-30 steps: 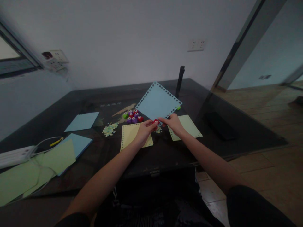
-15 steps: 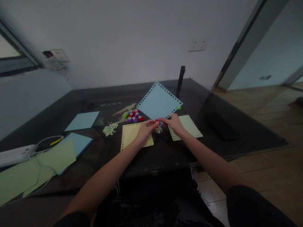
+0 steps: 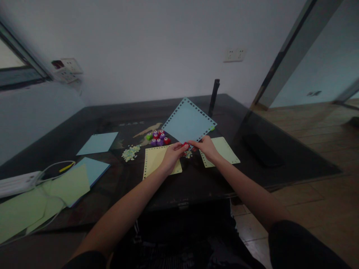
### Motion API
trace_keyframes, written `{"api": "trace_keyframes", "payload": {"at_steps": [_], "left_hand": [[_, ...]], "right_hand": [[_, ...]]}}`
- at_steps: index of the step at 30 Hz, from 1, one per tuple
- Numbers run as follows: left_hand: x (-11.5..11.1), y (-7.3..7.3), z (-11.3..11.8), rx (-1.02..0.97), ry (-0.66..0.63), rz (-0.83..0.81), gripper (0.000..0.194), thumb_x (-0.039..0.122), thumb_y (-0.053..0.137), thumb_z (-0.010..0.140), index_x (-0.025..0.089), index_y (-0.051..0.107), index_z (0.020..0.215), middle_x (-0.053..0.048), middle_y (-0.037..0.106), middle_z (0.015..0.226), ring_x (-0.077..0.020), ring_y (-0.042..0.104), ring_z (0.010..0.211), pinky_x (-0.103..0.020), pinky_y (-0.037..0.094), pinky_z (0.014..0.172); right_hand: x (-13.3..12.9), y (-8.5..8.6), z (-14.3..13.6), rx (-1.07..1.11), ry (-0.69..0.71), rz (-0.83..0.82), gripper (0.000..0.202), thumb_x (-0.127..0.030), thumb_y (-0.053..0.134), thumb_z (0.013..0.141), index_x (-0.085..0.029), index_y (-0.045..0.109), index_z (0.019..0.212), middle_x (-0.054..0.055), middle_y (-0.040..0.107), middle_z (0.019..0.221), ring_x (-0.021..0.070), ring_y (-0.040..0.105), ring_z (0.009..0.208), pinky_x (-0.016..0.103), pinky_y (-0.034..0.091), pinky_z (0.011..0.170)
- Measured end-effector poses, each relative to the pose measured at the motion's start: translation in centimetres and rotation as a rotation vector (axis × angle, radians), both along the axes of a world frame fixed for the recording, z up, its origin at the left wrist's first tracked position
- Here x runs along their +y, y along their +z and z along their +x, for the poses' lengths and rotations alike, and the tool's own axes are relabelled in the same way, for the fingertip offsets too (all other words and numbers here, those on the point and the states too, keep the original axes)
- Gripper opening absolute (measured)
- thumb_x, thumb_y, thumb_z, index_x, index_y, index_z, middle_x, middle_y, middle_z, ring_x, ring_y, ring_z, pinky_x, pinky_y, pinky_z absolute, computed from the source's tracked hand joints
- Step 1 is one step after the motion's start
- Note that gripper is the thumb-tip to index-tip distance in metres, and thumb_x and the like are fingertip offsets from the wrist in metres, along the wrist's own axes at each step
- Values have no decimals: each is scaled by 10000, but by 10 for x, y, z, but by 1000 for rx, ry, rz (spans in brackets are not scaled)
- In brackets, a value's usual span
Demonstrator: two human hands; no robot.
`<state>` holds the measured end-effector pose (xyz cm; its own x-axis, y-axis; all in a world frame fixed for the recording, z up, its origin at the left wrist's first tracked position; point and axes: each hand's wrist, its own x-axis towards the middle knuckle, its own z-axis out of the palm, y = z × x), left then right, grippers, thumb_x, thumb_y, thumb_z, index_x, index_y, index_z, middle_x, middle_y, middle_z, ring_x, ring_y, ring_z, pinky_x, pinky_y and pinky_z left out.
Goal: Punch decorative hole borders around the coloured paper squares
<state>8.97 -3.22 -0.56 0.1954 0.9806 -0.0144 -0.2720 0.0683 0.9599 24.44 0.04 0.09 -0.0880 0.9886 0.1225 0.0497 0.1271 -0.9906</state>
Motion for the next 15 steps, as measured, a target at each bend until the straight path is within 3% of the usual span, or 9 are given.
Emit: {"api": "trace_keyframes", "payload": {"at_steps": [15], "left_hand": [[1, -1, -1, 19, 32, 13, 348, 389, 755, 641, 143, 696, 879, -67, 685, 883, -154, 609, 779, -262, 443, 701]], "right_hand": [[-2, 3, 0, -24, -2, 8, 331, -424, 749, 588, -121, 656, 682, 48, 648, 579, 143, 560, 468, 292, 495, 504]]}}
